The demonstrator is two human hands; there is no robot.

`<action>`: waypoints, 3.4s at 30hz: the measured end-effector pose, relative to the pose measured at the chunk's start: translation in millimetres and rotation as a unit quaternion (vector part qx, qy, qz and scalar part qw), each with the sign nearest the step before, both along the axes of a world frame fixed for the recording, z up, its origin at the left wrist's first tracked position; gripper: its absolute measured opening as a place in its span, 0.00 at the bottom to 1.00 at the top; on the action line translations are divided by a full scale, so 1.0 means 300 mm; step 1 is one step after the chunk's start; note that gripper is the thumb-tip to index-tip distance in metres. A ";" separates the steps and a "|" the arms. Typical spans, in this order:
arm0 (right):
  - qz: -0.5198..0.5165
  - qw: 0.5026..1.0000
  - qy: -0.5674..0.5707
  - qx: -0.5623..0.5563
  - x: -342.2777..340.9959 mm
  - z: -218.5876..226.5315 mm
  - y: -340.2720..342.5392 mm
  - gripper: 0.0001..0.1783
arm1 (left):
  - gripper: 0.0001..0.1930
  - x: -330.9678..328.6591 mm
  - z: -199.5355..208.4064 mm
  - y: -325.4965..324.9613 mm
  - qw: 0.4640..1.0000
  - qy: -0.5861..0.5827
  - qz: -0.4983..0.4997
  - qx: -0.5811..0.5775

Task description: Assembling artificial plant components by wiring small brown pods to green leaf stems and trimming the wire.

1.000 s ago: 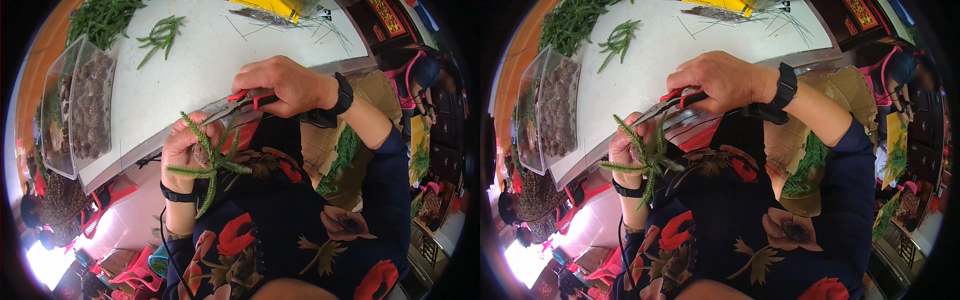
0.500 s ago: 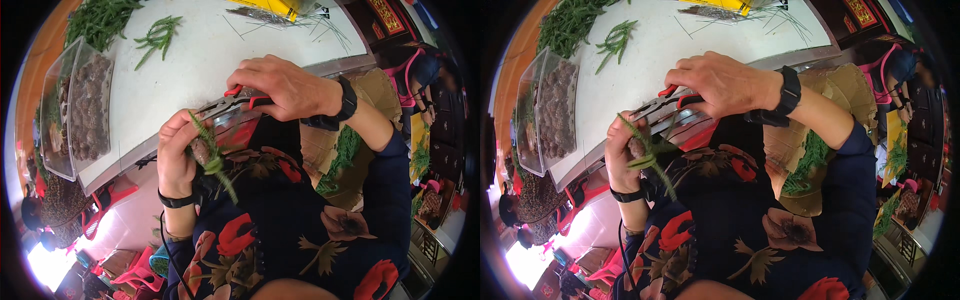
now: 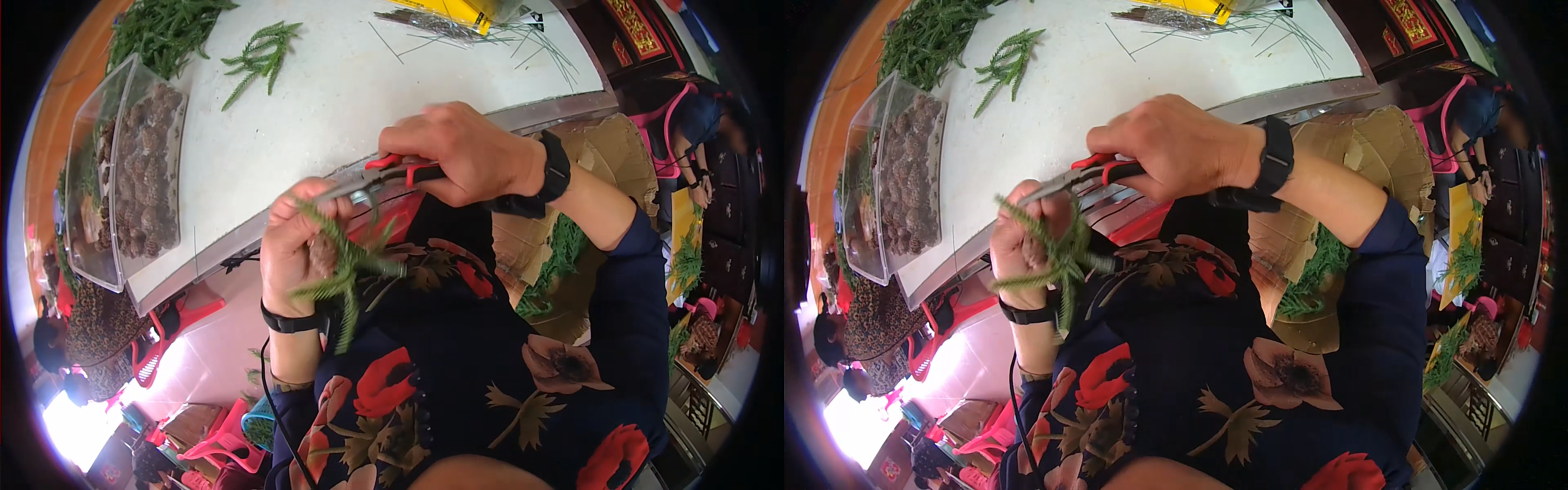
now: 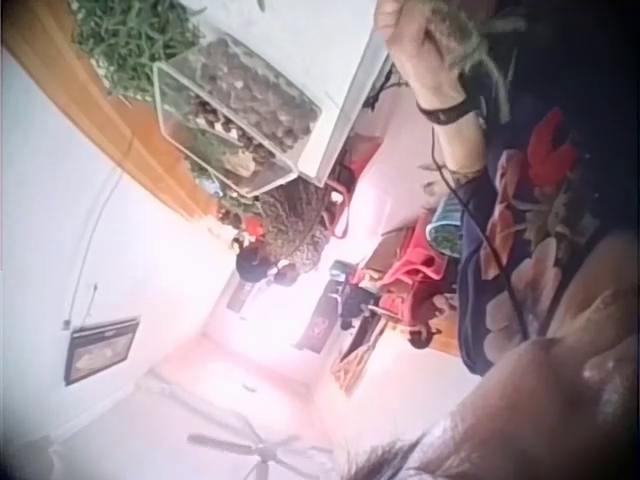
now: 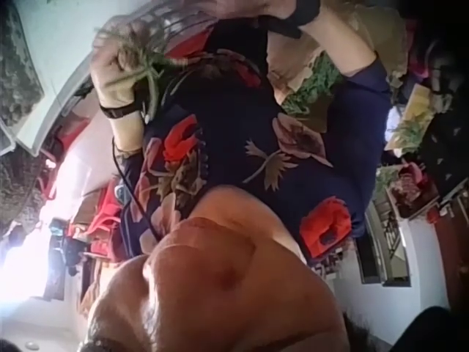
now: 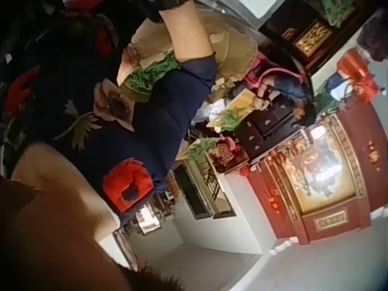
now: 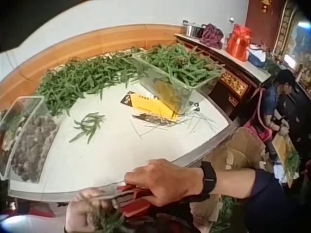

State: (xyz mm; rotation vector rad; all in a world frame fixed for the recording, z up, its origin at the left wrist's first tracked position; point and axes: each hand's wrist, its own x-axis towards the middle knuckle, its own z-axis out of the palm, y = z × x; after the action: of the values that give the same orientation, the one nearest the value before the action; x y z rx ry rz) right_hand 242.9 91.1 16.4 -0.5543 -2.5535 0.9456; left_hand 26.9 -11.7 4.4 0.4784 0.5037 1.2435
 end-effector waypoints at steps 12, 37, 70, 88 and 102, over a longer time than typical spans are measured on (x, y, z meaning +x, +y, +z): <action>-0.036 0.998 0.022 -0.049 0.016 -0.032 0.025 0.14 | 0.04 -0.010 0.005 -0.001 0.964 0.239 0.110 -0.023; -0.056 0.974 0.012 0.220 0.035 -0.005 0.046 0.21 | 0.04 -0.008 0.034 -0.010 0.989 0.055 0.015 -0.133; -0.200 0.973 -0.116 -0.010 -0.024 0.025 -0.127 0.15 | 0.06 0.029 0.006 0.006 0.805 0.537 0.252 0.008; -0.106 0.992 -0.045 -0.058 -0.002 -0.005 -0.068 0.15 | 0.08 0.014 0.040 -0.010 0.930 0.328 0.148 -0.072; -0.143 0.986 -0.060 -0.063 0.020 -0.021 -0.075 0.15 | 0.09 0.029 0.011 0.002 0.942 0.299 0.131 -0.075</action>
State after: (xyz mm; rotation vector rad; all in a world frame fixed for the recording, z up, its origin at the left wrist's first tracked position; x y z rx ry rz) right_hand 248.7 68.6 10.1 -1.0131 -2.4379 0.9977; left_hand 35.6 -11.1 7.7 0.6770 1.2033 1.2920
